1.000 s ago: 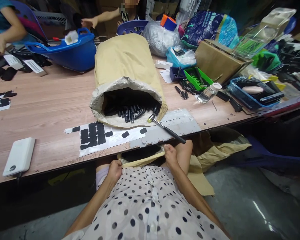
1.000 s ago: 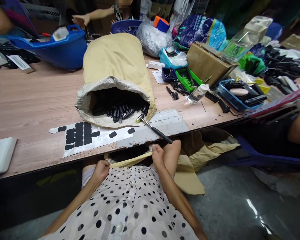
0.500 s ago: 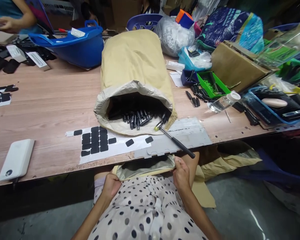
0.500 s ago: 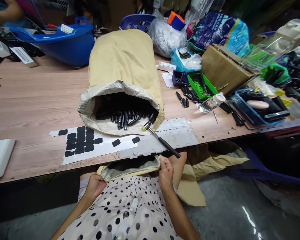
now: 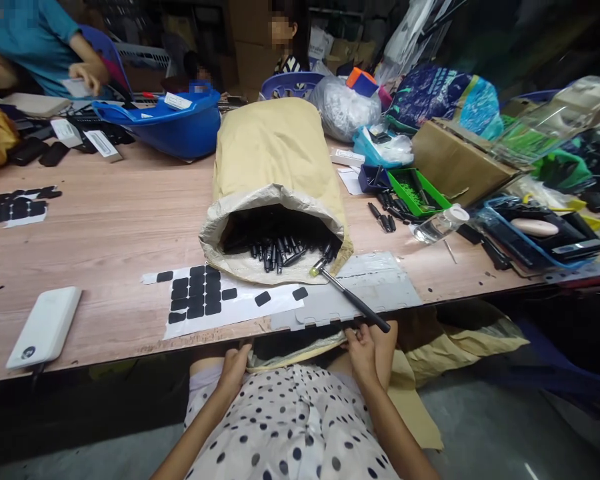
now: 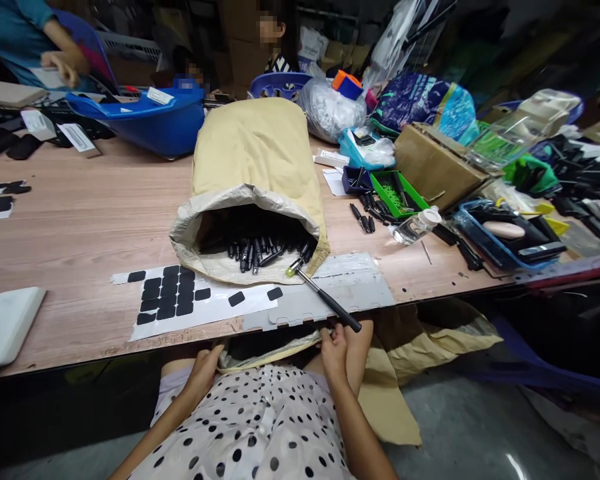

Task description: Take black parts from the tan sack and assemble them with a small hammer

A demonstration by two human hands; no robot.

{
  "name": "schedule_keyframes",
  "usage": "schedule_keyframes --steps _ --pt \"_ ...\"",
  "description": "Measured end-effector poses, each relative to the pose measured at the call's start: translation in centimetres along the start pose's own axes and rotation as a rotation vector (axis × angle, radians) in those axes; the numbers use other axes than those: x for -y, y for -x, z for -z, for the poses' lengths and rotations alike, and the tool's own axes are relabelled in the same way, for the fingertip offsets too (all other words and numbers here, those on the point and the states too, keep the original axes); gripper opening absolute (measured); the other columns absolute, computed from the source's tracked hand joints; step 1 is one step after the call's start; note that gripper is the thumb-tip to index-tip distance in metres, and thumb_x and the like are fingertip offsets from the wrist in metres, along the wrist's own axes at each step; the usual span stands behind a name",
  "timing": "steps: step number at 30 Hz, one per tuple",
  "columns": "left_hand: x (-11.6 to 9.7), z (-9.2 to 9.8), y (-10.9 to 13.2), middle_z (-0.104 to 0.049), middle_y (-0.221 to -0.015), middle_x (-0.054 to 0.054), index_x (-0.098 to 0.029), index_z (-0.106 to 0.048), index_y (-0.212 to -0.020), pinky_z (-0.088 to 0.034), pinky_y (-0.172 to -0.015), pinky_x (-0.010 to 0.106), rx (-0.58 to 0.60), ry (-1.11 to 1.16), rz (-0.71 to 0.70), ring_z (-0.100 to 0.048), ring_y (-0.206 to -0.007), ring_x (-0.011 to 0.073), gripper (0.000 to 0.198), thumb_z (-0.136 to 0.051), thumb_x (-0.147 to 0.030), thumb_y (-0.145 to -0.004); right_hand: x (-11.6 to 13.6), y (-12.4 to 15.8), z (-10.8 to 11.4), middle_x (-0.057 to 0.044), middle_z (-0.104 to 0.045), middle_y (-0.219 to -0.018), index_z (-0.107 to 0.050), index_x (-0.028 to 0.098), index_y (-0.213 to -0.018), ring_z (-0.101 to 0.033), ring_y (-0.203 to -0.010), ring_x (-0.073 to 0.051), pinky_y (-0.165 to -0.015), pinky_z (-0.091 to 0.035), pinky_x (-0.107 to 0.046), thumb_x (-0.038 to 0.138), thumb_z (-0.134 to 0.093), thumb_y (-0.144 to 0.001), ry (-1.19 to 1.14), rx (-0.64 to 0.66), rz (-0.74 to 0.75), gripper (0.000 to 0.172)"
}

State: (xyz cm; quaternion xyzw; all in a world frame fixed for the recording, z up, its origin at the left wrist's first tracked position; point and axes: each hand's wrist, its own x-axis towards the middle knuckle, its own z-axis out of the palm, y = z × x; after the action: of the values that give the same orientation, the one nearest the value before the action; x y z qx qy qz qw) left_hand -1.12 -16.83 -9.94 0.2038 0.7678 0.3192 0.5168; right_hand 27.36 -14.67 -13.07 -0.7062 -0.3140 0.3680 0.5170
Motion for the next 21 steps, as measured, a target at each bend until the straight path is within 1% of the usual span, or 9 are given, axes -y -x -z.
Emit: schedule_keyframes --steps 2,4,6,9,11,13,17,19,21 --pt "0.0 0.5 0.0 -0.028 -0.048 -0.007 -0.026 -0.029 -0.048 -0.034 -0.053 0.028 -0.016 -0.096 -0.019 -0.039 -0.052 0.0136 0.048 -0.066 -0.054 -0.062 0.7 0.0 1.3 -0.004 -0.064 -0.074 -0.069 0.02 -0.102 -0.059 -0.066 -0.02 -0.059 -0.051 -0.033 0.053 -0.061 -0.074 0.232 -0.014 0.07 0.044" --pt "-0.1 1.1 0.2 -0.031 -0.051 -0.007 -0.026 -0.03 -0.051 -0.035 -0.055 0.028 -0.013 -0.183 -0.071 -0.042 -0.055 0.0143 0.048 -0.069 -0.052 -0.063 1.1 0.2 2.7 -0.013 -0.069 -0.095 -0.072 0.02 -0.101 -0.064 -0.092 -0.029 -0.081 -0.053 -0.044 0.053 -0.056 -0.08 0.492 0.001 0.287 0.042" --pt "-0.1 1.6 0.4 -0.04 -0.055 -0.006 -0.024 -0.038 -0.055 -0.038 -0.058 0.028 0.034 -0.257 -0.151 -0.047 -0.06 0.0158 0.043 -0.07 -0.051 -0.065 1.1 0.5 3.9 -0.014 -0.07 -0.112 -0.074 0.024 -0.102 -0.06 -0.111 -0.033 -0.097 -0.046 -0.052 0.048 -0.051 -0.085 0.742 0.025 0.456 0.037" --pt "0.3 1.7 0.7 -0.05 -0.061 -0.004 -0.023 -0.05 -0.065 -0.04 -0.062 0.028 0.094 -0.323 -0.235 -0.052 -0.064 0.0174 0.03 -0.067 -0.046 -0.07 0.5 0.2 5.2 -0.013 -0.068 -0.122 -0.074 0.025 -0.104 -0.055 -0.122 -0.035 -0.104 -0.038 -0.055 0.04 -0.048 -0.088 1.011 0.069 0.563 0.034" --pt "0.5 1.5 0.7 -0.049 -0.06 -0.005 -0.023 -0.05 -0.066 -0.04 -0.062 0.028 0.082 -0.363 -0.259 -0.051 -0.064 0.0173 0.024 -0.065 -0.042 -0.07 0.3 -1.0 5.5 -0.014 -0.069 -0.117 -0.074 0.023 -0.098 -0.053 -0.124 -0.036 -0.107 -0.036 -0.054 0.038 -0.048 -0.088 1.13 0.084 0.575 0.031" --pt "0.5 1.3 0.7 -0.046 -0.058 -0.006 -0.024 -0.049 -0.066 -0.039 -0.061 0.027 0.094 -0.396 -0.279 -0.051 -0.063 0.017 0.023 -0.065 -0.04 -0.07 0.3 -2.9 5.5 -0.016 -0.07 -0.102 -0.072 0.022 -0.085 -0.054 -0.121 -0.037 -0.106 -0.036 -0.053 0.036 -0.051 -0.086 1.218 0.057 0.547 0.026" --pt "-0.1 1.5 0.8 -0.046 -0.057 -0.006 -0.024 -0.052 -0.068 -0.038 -0.06 0.027 0.123 -0.416 -0.302 -0.05 -0.061 0.0169 0.022 -0.062 -0.043 -0.072 1.3 -6.7 5.4 -0.014 -0.066 -0.076 -0.066 0.022 -0.063 -0.06 -0.092 -0.033 -0.096 -0.044 -0.05 0.028 -0.056 -0.078 1.262 0.048 0.421 0.018" --pt "-0.5 1.9 0.8 -0.047 -0.057 -0.005 -0.023 -0.055 -0.07 -0.038 -0.059 0.027 0.13 -0.418 -0.303 -0.049 -0.06 0.0169 0.023 -0.06 -0.045 -0.074 1.8 -7.3 5.5 -0.014 -0.066 -0.075 -0.067 0.021 -0.063 -0.062 -0.09 -0.032 -0.093 -0.046 -0.048 0.026 -0.058 -0.076 1.251 0.047 0.345 0.017" --pt "-0.9 2.2 0.8 -0.048 -0.057 -0.005 -0.023 -0.058 -0.073 -0.037 -0.058 0.027 0.157 -0.412 -0.31 -0.049 -0.06 0.0171 0.026 -0.059 -0.048 -0.075 1.8 -6.7 5.7 -0.016 -0.069 -0.085 -0.07 0.018 -0.071 -0.062 -0.1 -0.034 -0.096 -0.046 -0.048 0.027 -0.059 -0.077 1.228 0.021 0.362 0.016"
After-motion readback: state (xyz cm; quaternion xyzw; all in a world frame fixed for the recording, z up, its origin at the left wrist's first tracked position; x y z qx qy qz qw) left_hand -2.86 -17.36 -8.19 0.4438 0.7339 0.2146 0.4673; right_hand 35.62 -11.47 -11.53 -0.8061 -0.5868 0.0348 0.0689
